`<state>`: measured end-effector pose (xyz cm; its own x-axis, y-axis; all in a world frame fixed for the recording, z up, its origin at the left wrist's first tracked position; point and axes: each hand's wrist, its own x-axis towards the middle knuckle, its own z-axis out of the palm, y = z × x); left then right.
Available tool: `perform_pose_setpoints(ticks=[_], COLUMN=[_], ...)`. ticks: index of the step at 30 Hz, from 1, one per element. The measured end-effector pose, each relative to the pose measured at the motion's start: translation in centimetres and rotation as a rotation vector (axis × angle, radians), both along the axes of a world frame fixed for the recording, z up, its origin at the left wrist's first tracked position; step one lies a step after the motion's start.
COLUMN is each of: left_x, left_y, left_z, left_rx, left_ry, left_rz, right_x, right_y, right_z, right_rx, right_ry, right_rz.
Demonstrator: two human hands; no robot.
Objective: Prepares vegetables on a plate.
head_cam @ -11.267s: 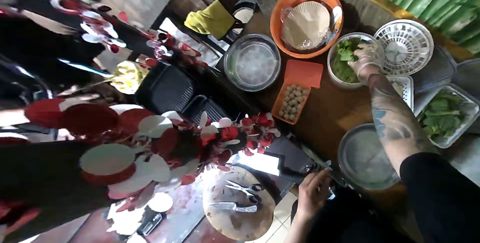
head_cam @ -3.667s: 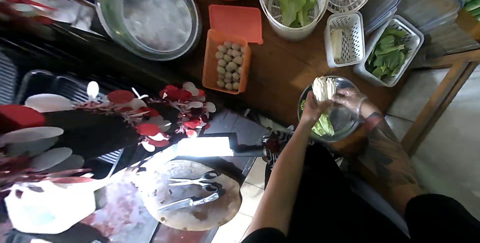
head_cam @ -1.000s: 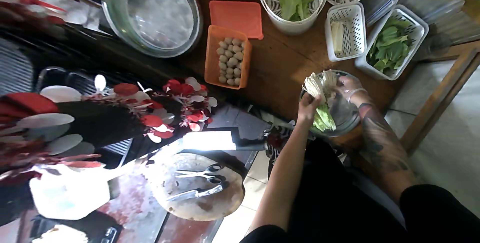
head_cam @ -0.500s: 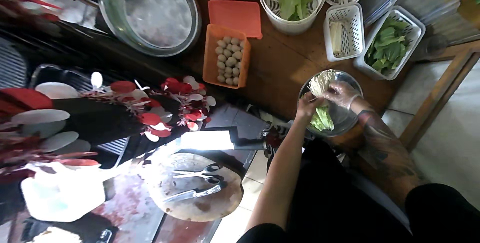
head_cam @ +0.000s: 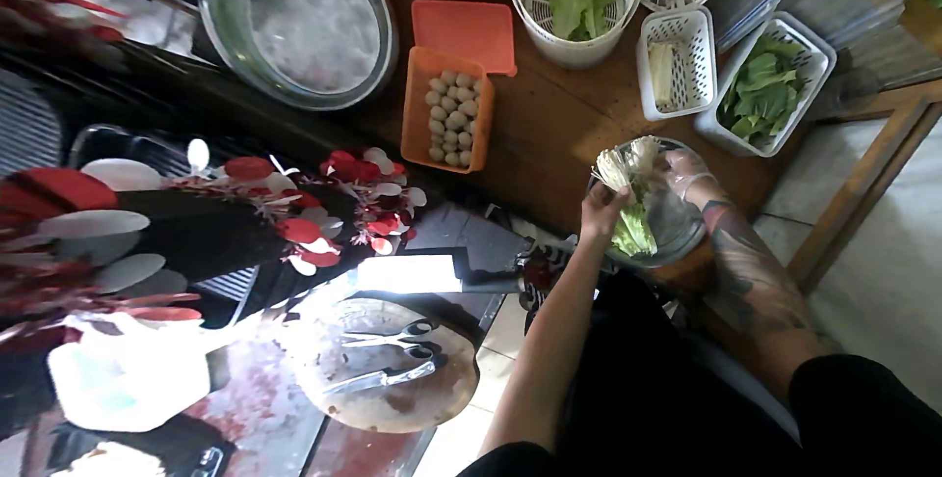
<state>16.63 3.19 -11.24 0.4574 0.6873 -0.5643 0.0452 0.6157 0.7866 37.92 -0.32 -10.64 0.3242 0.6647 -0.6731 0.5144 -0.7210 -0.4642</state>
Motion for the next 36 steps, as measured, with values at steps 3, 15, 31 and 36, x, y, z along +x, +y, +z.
perform_pose_setpoints(ticks=[3, 15, 31, 36], left_x=[0.3, 1.9, -0.4, -0.6], left_y=[0.2, 0.2, 1.3, 3.6], left_z=[0.0, 0.1, 3.1, 9.2], left_rx=[-0.025, 0.041, -0.091, 0.002], left_ry=[-0.043, 0.075, -0.119, -0.362], left_rz=[-0.013, -0.122, 0.129, 0.096], right_x=[-0.7, -1.7, -3.8, -3.3], right_y=[-0.1, -2.0, -0.6, -1.3], right_z=[0.5, -0.7, 1.0, -1.8], right_rx=[0.064, 0.346, 0.108, 0.202], right_ry=[0.044, 0.061, -0.162, -0.152], right_rz=[-0.124, 0.021, 0.006, -0.083])
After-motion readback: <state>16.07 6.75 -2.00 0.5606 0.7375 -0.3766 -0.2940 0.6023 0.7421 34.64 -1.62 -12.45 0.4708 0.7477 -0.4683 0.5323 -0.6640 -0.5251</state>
